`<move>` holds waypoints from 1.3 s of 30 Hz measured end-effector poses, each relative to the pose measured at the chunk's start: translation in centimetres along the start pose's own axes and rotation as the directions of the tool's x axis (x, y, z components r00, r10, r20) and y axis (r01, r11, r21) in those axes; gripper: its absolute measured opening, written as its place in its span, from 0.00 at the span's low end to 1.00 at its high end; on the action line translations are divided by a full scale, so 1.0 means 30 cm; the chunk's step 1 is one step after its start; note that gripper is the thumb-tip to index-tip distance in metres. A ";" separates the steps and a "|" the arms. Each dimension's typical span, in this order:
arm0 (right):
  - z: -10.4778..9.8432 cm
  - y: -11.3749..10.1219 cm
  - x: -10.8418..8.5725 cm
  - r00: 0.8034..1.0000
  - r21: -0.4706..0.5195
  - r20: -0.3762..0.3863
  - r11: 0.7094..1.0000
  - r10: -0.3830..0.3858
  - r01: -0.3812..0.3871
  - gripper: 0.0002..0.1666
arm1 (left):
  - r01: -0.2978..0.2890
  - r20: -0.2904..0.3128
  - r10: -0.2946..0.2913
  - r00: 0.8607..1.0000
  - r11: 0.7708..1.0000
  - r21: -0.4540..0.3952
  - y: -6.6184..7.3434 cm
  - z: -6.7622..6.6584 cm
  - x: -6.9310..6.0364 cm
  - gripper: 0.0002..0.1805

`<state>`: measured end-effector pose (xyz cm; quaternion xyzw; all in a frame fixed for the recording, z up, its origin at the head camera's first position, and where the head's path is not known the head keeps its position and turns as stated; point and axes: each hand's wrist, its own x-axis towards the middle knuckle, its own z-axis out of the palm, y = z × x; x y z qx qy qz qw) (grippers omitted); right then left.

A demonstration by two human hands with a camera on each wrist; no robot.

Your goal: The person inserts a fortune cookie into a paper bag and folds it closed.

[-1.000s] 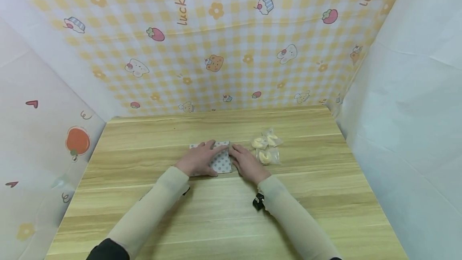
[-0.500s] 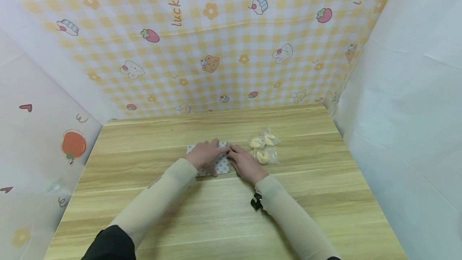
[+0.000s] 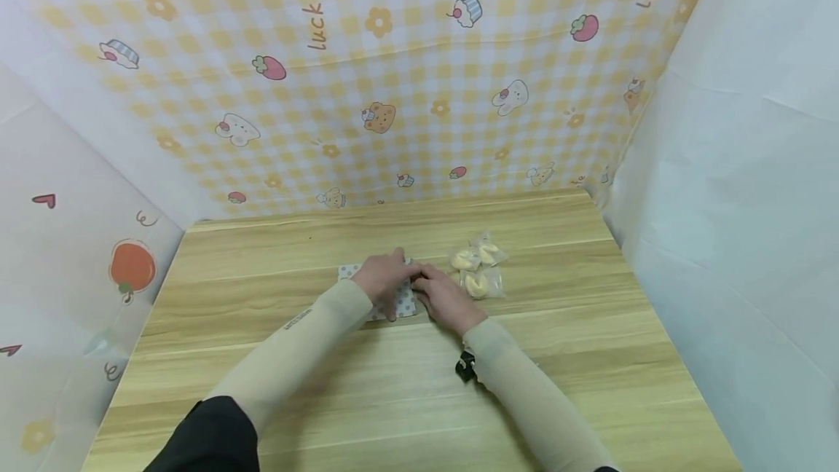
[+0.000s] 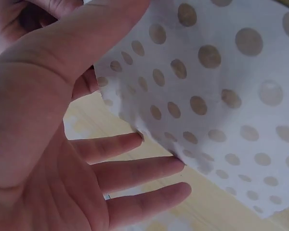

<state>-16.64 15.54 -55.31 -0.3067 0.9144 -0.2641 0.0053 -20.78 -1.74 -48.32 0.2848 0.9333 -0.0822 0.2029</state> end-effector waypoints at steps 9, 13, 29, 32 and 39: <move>-0.004 -0.007 -0.003 1.000 0.007 0.000 1.000 0.003 -0.003 0.14 | 0.009 0.032 -0.011 0.999 0.999 0.050 0.018 -0.019 0.009 0.65; -0.002 -0.006 -0.003 1.000 0.007 0.002 1.000 -0.002 0.002 0.14 | 0.015 0.047 -0.020 0.999 0.995 0.095 0.026 -0.020 0.009 0.66; -0.006 -0.014 0.001 1.000 -0.043 0.015 0.999 -0.010 0.011 0.18 | -0.038 0.054 0.034 0.998 0.997 0.066 0.010 -0.018 0.000 0.57; -0.010 -0.015 0.001 1.000 -0.049 0.028 0.999 -0.005 0.007 0.19 | -0.046 0.042 0.045 0.998 0.999 0.016 -0.001 -0.013 -0.005 0.58; -0.014 -0.009 -0.002 0.999 -0.068 0.034 0.997 -0.019 0.022 0.22 | -0.065 0.014 0.065 0.998 0.998 -0.001 -0.014 0.001 -0.002 0.52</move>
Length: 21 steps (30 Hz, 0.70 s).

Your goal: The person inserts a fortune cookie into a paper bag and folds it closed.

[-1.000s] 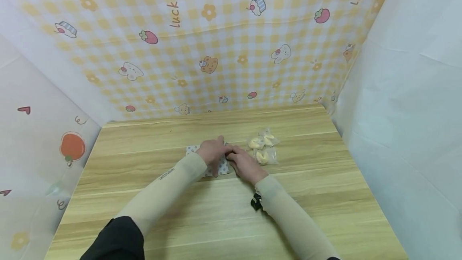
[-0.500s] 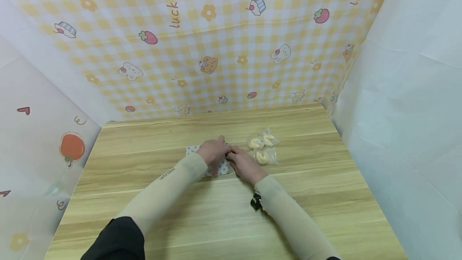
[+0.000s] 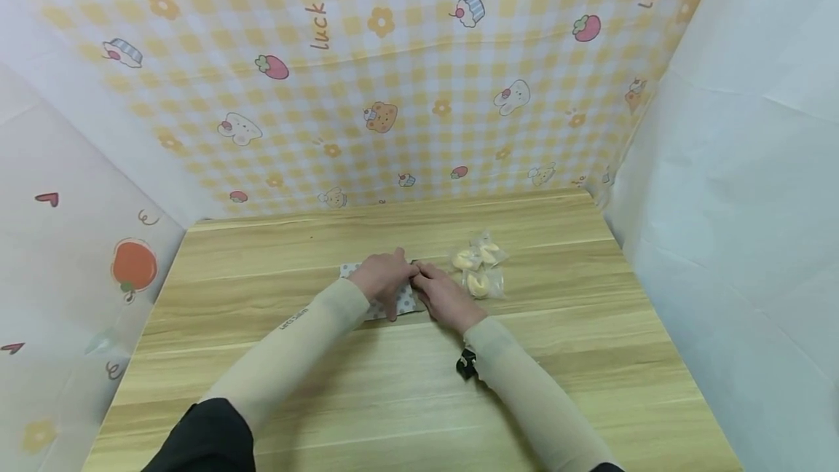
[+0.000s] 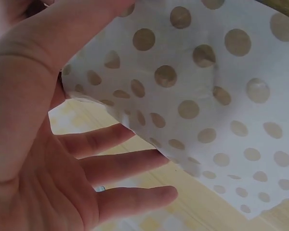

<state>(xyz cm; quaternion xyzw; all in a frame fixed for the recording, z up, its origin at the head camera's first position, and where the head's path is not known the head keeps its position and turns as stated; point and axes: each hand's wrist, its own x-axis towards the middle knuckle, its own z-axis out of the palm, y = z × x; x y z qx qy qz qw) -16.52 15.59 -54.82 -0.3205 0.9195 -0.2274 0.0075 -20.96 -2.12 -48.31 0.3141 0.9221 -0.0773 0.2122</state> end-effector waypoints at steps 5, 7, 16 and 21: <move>-0.001 0.002 -0.001 1.000 -0.039 -0.010 0.999 -0.027 0.026 0.18 | -0.020 -0.020 0.020 1.000 1.000 0.000 -0.007 0.002 0.001 0.48; -0.002 0.002 -0.002 0.998 -0.064 -0.024 0.997 -0.055 0.054 0.14 | -0.028 -0.034 0.028 0.999 1.000 -0.008 -0.010 0.000 -0.001 0.49; -0.009 0.017 -0.001 0.988 -0.131 -0.021 0.980 -0.154 0.150 0.06 | -0.103 -0.096 0.101 0.990 0.994 -0.021 -0.035 0.004 -0.009 0.47; -0.012 0.024 0.004 0.988 -0.145 -0.012 0.978 -0.153 0.150 0.10 | -0.132 -0.142 0.125 0.982 0.990 -0.044 -0.051 0.019 -0.017 0.47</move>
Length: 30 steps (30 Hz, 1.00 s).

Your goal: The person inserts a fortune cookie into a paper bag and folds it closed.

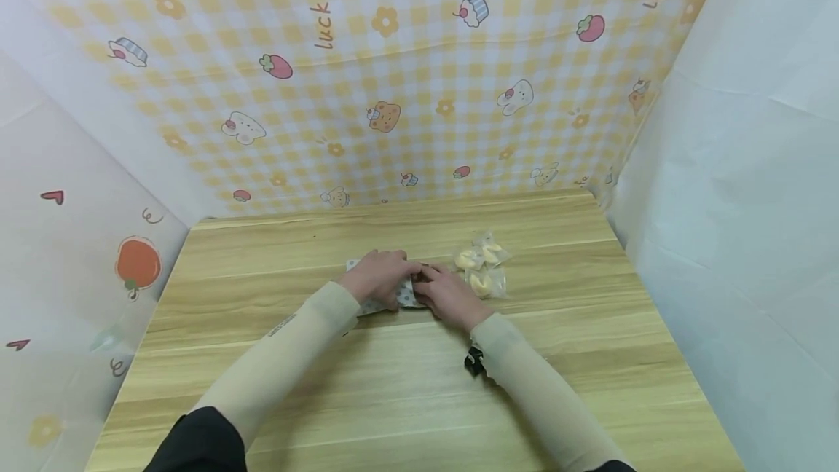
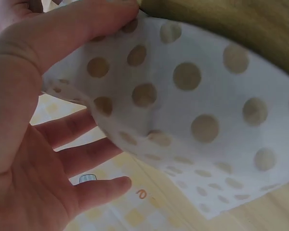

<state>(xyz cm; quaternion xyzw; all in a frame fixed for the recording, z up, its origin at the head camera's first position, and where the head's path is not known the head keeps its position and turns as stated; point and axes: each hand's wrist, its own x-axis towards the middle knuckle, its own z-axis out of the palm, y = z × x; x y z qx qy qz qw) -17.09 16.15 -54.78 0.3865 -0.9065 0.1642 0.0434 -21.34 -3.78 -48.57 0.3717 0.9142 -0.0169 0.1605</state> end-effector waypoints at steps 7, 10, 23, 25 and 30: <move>-0.015 -0.003 0.005 0.999 -0.018 0.007 0.999 0.031 -0.031 0.14 | -0.029 -0.068 0.024 0.997 0.997 -0.078 -0.017 0.011 -0.026 0.47; -0.020 -0.006 0.005 0.999 -0.023 0.018 0.999 0.041 -0.041 0.15 | -0.031 -0.101 0.019 0.995 0.993 -0.117 -0.028 0.022 -0.032 0.46; -0.023 -0.011 -0.007 0.997 0.019 0.026 0.997 0.069 -0.070 0.11 | 0.059 -0.100 -0.088 0.991 0.962 -0.267 -0.079 0.083 -0.043 0.45; -0.024 -0.012 -0.008 0.998 0.014 0.020 0.998 0.065 -0.065 0.11 | 0.060 -0.101 -0.090 0.991 0.960 -0.274 -0.083 0.085 -0.046 0.46; -0.036 -0.022 -0.011 0.997 0.022 0.029 0.997 0.077 -0.078 0.17 | 0.049 -0.117 -0.085 0.990 0.959 -0.280 -0.088 0.091 -0.053 0.49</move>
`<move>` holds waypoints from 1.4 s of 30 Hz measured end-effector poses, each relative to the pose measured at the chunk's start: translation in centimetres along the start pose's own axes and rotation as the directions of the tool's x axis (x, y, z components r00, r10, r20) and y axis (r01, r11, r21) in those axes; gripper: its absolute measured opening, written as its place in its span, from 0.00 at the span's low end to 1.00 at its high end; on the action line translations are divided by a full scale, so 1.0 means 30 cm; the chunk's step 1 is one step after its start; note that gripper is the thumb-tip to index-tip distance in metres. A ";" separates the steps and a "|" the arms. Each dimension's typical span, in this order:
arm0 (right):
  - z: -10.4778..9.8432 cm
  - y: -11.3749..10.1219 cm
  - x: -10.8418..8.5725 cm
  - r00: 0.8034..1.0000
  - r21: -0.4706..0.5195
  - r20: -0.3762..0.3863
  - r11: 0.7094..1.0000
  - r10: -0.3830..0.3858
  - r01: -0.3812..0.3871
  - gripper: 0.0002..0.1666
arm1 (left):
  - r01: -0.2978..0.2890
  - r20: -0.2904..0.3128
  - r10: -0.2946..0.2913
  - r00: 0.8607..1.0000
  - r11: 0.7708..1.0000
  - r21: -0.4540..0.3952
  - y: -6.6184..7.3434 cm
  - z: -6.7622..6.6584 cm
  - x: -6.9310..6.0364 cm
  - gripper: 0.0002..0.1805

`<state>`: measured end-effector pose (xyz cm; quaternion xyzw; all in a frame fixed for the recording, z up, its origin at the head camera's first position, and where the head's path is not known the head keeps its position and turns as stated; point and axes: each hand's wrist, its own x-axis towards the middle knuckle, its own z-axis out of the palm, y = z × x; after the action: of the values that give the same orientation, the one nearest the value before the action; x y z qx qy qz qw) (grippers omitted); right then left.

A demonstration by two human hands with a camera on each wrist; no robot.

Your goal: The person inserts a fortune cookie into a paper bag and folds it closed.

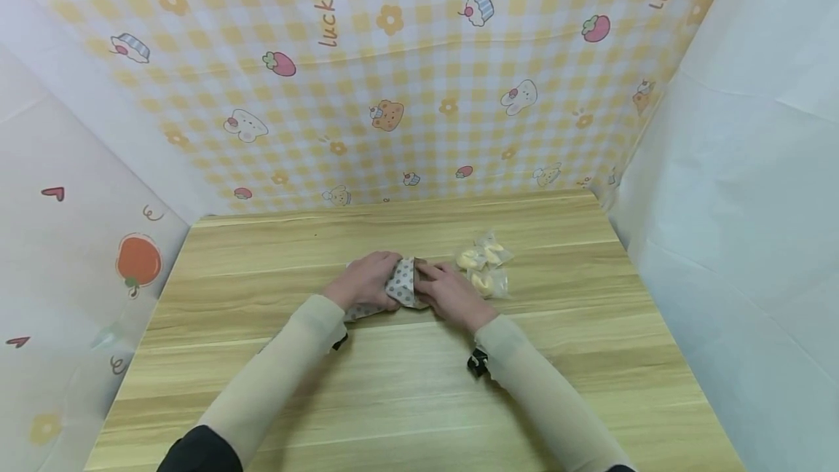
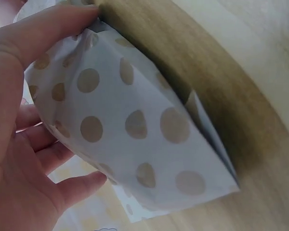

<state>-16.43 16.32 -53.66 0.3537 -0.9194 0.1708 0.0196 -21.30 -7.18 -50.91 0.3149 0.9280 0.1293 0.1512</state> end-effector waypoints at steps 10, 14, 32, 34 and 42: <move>-0.056 -0.009 -0.042 0.997 -0.001 -0.069 1.000 0.022 -0.022 0.27 | 0.010 -0.013 -0.010 1.000 1.000 0.016 0.000 0.009 -0.008 0.49; -0.087 -0.001 -0.069 0.991 -0.014 -0.123 0.998 0.054 -0.056 0.30 | 0.010 -0.018 -0.010 1.000 1.000 0.012 0.002 0.010 -0.010 0.49; -0.135 0.149 -0.253 0.971 -0.025 -0.202 0.990 0.128 -0.136 0.41 | 0.032 -0.014 -0.032 0.999 0.999 0.003 0.001 0.011 -0.010 0.49; -0.133 0.159 -0.267 0.970 -0.021 -0.186 0.987 0.155 -0.162 0.44 | 0.034 -0.017 -0.034 0.999 0.999 -0.006 -0.001 0.012 -0.008 0.48; -0.120 0.189 -0.308 0.972 -0.061 -0.130 0.977 0.196 -0.205 0.45 | 0.028 -0.024 -0.028 0.999 0.999 -0.018 -0.003 0.012 -0.003 0.48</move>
<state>-13.54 27.35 -53.42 0.2467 -0.9532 0.1594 0.0722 -21.14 -7.25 -51.24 0.2990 0.9329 0.1390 0.1447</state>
